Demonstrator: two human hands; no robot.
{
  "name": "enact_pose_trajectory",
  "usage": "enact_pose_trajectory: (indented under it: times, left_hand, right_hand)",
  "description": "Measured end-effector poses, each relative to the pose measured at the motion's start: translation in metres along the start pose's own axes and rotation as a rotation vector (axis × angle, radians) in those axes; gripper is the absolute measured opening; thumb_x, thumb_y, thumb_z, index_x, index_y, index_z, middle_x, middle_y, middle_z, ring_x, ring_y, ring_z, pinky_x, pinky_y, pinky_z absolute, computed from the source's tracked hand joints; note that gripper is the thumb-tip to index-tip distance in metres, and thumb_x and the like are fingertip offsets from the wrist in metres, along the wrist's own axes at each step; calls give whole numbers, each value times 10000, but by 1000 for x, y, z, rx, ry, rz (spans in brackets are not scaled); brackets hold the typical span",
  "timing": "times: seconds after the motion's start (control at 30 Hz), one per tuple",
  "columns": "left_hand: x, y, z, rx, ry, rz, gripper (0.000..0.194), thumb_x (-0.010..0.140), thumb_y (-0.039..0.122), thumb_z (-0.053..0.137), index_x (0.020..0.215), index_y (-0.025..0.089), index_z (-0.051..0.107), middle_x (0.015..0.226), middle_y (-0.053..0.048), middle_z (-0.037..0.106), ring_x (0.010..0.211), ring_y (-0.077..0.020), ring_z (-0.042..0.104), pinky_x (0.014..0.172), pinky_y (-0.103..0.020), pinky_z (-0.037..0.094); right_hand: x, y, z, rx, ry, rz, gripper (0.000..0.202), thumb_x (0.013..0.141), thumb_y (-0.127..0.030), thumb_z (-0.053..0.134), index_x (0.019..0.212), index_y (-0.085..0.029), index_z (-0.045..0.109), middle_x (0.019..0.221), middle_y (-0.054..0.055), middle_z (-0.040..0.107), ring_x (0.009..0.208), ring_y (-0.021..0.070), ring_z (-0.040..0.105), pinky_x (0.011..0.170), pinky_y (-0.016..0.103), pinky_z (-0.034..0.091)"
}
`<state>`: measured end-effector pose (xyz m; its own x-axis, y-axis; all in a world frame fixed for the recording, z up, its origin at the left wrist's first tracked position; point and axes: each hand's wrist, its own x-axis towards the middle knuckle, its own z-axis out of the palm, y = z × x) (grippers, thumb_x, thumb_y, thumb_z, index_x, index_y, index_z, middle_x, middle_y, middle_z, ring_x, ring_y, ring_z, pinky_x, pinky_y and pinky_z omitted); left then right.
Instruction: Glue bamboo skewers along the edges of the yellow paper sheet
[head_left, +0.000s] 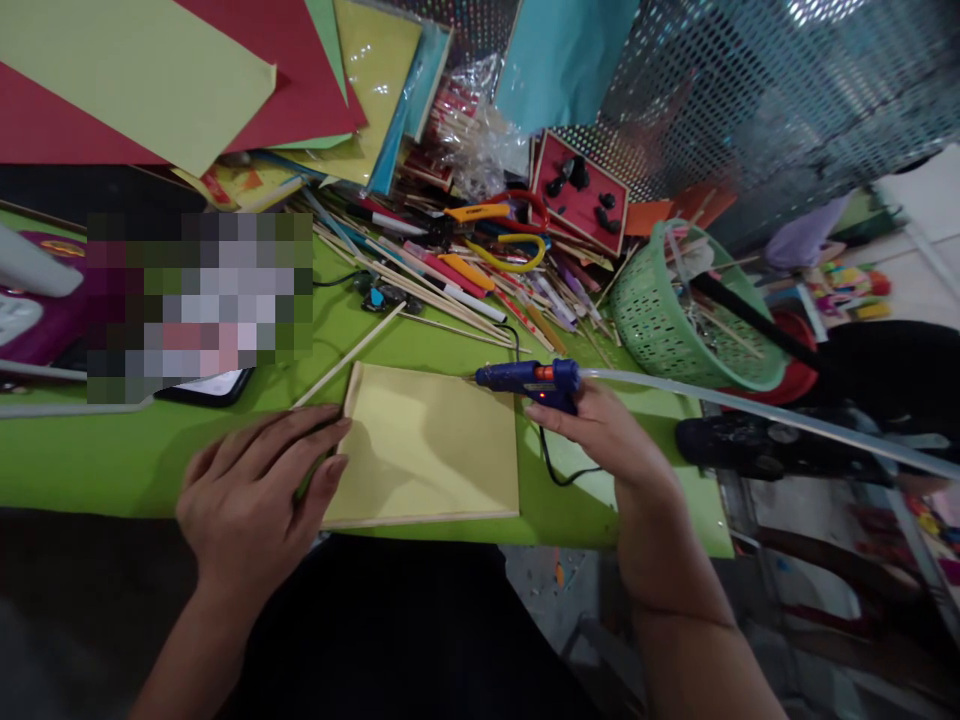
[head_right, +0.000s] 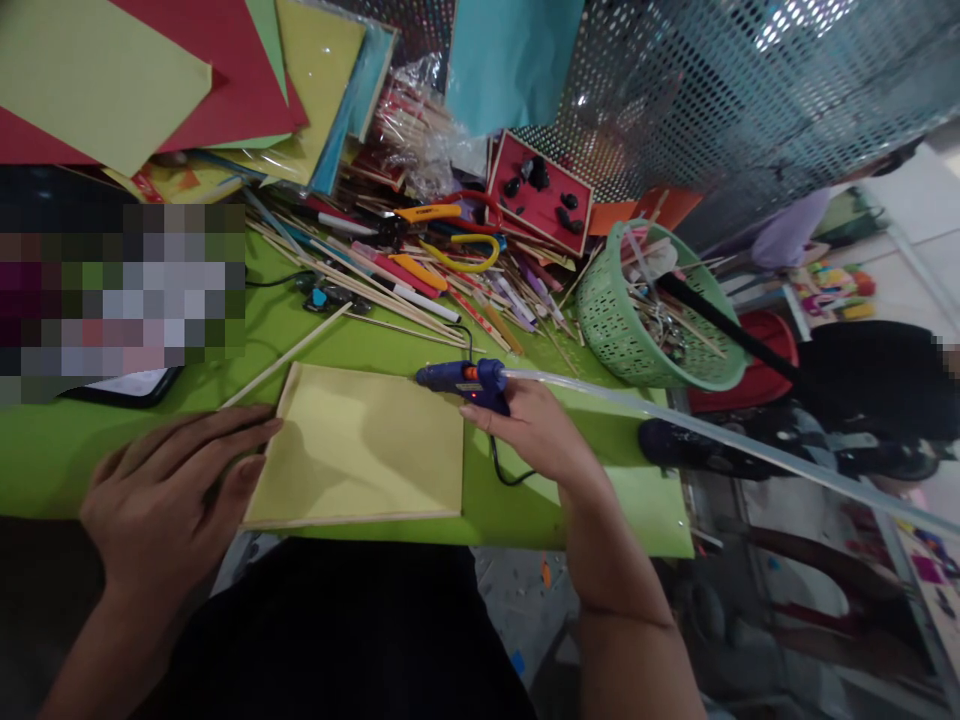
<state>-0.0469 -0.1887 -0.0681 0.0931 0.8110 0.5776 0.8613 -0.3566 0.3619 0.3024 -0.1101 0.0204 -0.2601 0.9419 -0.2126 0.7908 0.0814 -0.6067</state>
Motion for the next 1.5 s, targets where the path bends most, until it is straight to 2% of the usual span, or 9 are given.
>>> enact_pose_trajectory:
  times: [0.23,0.37,0.53,0.67,0.9,1.07,1.27,1.5]
  left_hand:
    - [0,0,1,-1,-4,-2,236,969,300,631,1171,294,753,1174,-20,810,1015,-273,731,831,-421,441]
    - [-2,0,1,-2,-1,-9,237,976,309,617,1176,311,745,1178,-11,809,1020,-270,730,831,-425,445]
    - [-1,-1,1,2,-4,-1,241,971,307,628,1181,316,745,1181,-8,809,1027,-271,734,826,-427,443]
    - [0,-1,2,4,-1,0,233,973,306,629,1173,308,749,1177,-14,809,1011,-276,733,813,-426,447]
    - [-1,-1,2,-6,3,8,229,973,296,632,1171,301,748,1168,-21,811,1008,-279,736,811,-425,454]
    - [-2,-1,2,-4,7,4,241,964,292,645,1177,286,756,1168,-32,812,1006,-294,739,815,-433,453]
    - [-3,-2,2,-3,1,-11,249,958,303,644,1182,316,753,1180,-11,810,1008,-281,738,833,-429,456]
    - [-2,-2,2,-1,5,-13,237,965,306,637,1173,318,749,1180,-5,810,1017,-269,738,825,-418,457]
  right_hand:
    - [0,1,2,45,-8,15,387,903,-573,716,1054,-224,783,1016,63,802,941,295,727,897,441,567]
    - [1,-5,2,20,-30,2,374,917,-551,701,1071,-217,773,1033,74,795,947,301,719,869,427,558]
    - [1,-8,0,-46,-26,19,382,914,-563,690,1008,-202,769,956,82,785,876,295,705,799,407,538]
    - [0,-8,0,-50,-7,21,380,903,-569,703,1016,-214,774,979,80,791,885,298,708,817,416,541]
    - [-2,-2,0,-81,25,40,362,873,-596,731,867,-235,760,855,76,760,800,304,692,765,441,556]
    - [-4,4,0,-11,21,15,349,893,-582,721,958,-243,773,914,55,772,859,293,704,836,439,572]
    - [-2,-1,1,41,-7,2,354,908,-522,719,1061,-209,784,981,64,795,892,285,717,849,425,564]
    - [-2,5,3,79,-8,-6,356,922,-542,703,1045,-217,780,973,59,786,896,283,716,839,423,563]
